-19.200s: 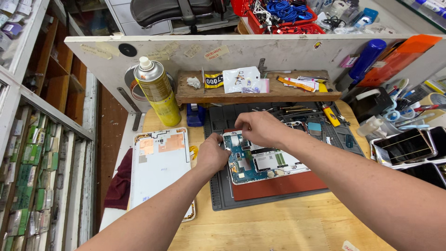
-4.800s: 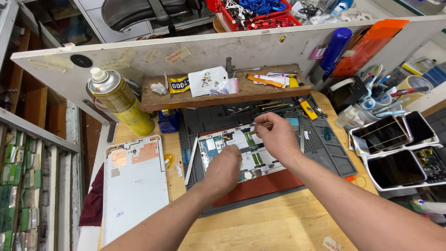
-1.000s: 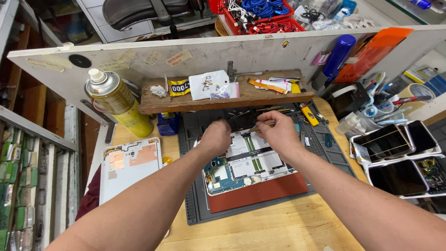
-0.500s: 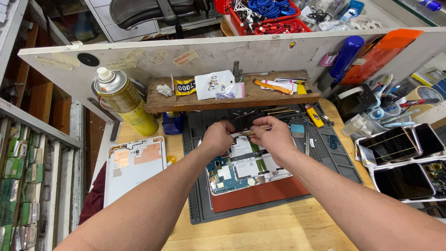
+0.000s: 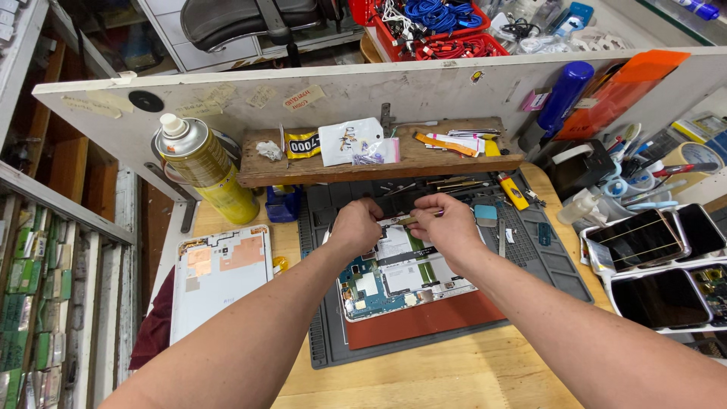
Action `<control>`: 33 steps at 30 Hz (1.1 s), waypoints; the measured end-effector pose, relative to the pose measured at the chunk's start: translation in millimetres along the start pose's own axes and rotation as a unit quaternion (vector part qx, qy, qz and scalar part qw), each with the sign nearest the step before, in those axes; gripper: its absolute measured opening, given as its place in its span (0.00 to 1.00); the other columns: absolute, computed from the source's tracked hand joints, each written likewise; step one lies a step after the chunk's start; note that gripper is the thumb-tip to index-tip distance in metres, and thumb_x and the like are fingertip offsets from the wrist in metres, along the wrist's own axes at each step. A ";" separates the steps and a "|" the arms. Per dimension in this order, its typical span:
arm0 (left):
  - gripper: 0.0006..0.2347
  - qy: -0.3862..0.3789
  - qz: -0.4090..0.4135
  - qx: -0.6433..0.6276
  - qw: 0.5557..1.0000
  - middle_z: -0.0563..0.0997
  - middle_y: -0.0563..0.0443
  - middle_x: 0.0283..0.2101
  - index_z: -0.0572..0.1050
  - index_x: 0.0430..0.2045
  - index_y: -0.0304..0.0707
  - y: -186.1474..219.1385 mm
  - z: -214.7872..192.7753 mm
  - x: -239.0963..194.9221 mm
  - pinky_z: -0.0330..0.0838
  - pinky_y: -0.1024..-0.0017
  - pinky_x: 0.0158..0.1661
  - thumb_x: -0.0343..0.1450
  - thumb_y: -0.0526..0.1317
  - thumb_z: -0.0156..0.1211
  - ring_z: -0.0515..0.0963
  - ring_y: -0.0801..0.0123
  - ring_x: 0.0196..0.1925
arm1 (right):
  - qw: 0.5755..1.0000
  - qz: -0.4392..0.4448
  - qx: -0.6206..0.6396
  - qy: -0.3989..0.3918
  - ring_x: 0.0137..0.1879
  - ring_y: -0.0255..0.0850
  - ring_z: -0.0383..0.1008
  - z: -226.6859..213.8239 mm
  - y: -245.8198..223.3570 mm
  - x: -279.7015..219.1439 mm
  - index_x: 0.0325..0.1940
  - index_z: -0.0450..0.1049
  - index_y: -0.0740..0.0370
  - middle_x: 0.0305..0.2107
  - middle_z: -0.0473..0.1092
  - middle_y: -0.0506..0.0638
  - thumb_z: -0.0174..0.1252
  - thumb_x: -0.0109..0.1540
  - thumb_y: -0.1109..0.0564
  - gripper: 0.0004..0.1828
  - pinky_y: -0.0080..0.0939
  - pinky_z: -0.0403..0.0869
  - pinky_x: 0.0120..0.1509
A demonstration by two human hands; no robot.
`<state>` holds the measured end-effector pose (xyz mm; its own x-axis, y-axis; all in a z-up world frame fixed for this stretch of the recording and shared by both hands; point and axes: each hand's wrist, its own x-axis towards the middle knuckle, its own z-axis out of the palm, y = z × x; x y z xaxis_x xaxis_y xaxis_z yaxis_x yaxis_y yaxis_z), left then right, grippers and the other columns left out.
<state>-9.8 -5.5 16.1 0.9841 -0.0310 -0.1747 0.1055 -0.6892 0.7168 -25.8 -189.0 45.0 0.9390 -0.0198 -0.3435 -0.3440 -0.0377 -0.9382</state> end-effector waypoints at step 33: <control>0.16 0.011 0.019 -0.018 1.000 0.85 0.42 0.40 0.82 0.41 0.36 0.1 0.0 -3.8 0.77 0.64 0.48 0.62 0.26 0.57 0.85 0.55 0.45 | 0.973 0.159 0.148 0.074 0.48 0.56 0.81 -2.1 16.8 21.2 0.53 0.65 0.72 0.46 0.72 0.66 0.53 0.67 0.64 0.11 0.49 0.81 0.53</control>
<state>-13.5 -5.5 16.9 0.9904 -0.0407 -0.1318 0.0720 -0.6621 0.7460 -11.7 -192.2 22.0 0.7666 -0.1275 -0.6293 -0.5798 0.2836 -0.7638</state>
